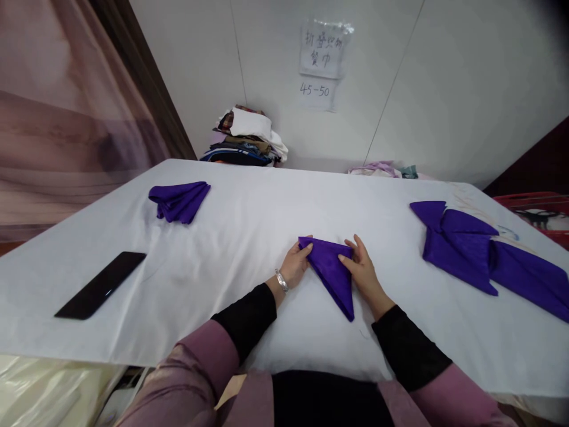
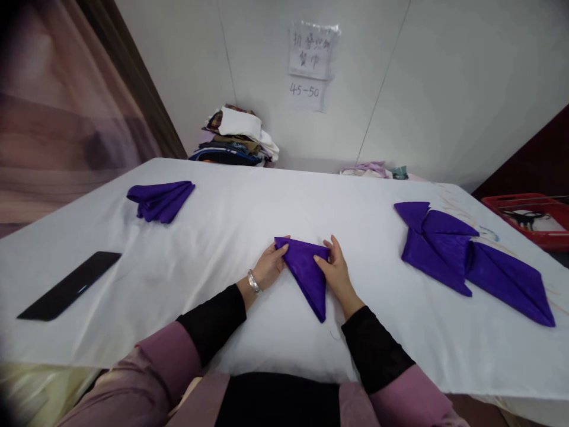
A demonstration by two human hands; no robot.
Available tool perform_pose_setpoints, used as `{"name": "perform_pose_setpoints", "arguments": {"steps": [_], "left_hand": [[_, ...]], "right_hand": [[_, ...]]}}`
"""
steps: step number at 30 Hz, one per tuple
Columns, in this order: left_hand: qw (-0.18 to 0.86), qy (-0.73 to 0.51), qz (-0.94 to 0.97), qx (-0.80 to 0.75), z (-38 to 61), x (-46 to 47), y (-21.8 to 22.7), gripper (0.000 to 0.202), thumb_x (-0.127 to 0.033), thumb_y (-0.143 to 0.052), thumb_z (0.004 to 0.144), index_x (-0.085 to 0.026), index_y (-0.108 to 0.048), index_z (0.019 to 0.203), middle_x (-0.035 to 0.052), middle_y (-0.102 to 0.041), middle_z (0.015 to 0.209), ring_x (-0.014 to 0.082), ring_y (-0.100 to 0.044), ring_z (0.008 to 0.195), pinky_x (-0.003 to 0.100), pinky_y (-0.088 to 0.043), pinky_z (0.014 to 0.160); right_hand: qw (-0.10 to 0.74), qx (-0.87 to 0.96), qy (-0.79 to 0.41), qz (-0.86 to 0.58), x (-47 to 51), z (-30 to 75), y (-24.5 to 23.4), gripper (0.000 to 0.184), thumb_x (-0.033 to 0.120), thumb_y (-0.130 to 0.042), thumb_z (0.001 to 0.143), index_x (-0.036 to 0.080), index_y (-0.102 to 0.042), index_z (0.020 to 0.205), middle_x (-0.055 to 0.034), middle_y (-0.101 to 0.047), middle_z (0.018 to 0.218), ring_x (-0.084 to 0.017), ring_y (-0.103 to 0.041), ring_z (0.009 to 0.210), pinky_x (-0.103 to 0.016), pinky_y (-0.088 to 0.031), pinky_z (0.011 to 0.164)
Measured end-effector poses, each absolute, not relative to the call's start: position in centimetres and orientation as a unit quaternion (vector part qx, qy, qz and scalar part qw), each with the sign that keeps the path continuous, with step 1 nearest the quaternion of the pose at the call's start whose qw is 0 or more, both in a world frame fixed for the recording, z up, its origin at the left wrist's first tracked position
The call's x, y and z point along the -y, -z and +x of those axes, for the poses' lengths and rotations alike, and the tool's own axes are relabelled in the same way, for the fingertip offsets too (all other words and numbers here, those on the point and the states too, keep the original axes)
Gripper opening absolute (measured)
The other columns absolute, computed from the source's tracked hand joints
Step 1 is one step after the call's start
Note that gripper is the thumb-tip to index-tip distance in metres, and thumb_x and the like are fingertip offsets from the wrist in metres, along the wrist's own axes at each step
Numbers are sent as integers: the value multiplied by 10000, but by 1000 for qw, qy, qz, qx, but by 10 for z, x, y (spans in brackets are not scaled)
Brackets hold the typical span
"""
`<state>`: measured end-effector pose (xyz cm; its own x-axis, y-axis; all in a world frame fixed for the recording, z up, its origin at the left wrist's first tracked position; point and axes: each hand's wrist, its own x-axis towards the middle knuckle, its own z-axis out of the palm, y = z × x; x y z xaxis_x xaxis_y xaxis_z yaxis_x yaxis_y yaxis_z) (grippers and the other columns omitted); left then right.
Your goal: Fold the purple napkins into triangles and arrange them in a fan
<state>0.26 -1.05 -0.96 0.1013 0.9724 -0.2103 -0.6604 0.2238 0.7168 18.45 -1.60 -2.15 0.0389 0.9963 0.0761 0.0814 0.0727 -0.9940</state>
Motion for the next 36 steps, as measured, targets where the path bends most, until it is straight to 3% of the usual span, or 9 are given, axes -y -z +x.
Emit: {"name": "perform_pose_setpoints", "arguments": {"steps": [3, 7, 13, 24, 29, 32, 34, 36], "left_hand": [[700, -576, 241, -346, 2, 10, 11, 377, -206, -708, 727, -192, -600, 1088, 29, -657, 903, 162, -610, 817, 358, -483, 834], [698, -574, 249, -350, 1, 11, 11, 419, -200, -713, 710, -192, -581, 1107, 28, -655, 925, 160, -609, 814, 352, -475, 823], [682, -577, 306, -329, 2, 11, 10, 350, -195, -703, 672, -188, -600, 1007, 35, -670, 937, 196, -612, 901, 354, -447, 841], [662, -578, 347, -327, 4, 6, 18, 270, -135, -610, 663, -172, -601, 930, 57, -671, 952, 200, -607, 909, 330, -454, 809], [667, -576, 334, -334, 4, 6, 17, 335, -112, -616, 646, -162, -600, 977, 74, -672, 990, 208, -604, 941, 346, -447, 836], [680, -573, 314, -333, 3, 8, 13, 334, -111, -623, 651, -165, -605, 980, 61, -679, 951, 204, -612, 918, 339, -452, 820], [690, -566, 308, -329, 2, 9, 10, 314, -102, -620, 647, -161, -612, 955, 55, -683, 904, 204, -618, 888, 330, -461, 786], [698, -558, 303, -331, 0, 9, 8, 282, -100, -622, 643, -154, -617, 919, 52, -684, 856, 203, -624, 849, 323, -468, 749]], "right_hand": [[488, 653, -269, -513, 13, 184, 16, 595, 383, -586, 805, 273, -407, 1362, -72, -339, 1476, -239, -293, 1361, -482, -293, 1090], [426, 768, -170, -446, 8, 168, -3, 308, 333, -518, 859, 242, -605, 1140, -68, -479, 1372, -226, -284, 1363, -471, -260, 1108], [333, 817, -199, -426, -13, 129, -17, 243, 296, -540, 838, 227, -621, 1056, -92, -500, 1352, -244, -302, 1355, -500, -254, 1085], [317, 809, -266, -418, -27, 106, -12, 74, 264, -583, 805, 193, -602, 798, -112, -553, 1291, -228, -355, 1326, -431, -281, 1066], [307, 814, -265, -415, -33, 98, -16, 212, 214, -510, 842, 193, -560, 637, -91, -644, 1118, -205, -509, 1177, -387, -340, 1016], [290, 821, -253, -421, -36, 96, -17, 201, 217, -489, 861, 187, -595, 693, -80, -669, 1039, -202, -554, 1103, -355, -395, 925], [276, 824, -227, -439, -36, 99, -18, 136, 229, -510, 858, 176, -635, 857, -86, -667, 1055, -213, -567, 1075, -365, -382, 919], [251, 828, -205, -457, -34, 106, -20, 203, 256, -516, 866, 177, -624, 1018, -88, -669, 1064, -217, -589, 1020, -386, -353, 936]]}}
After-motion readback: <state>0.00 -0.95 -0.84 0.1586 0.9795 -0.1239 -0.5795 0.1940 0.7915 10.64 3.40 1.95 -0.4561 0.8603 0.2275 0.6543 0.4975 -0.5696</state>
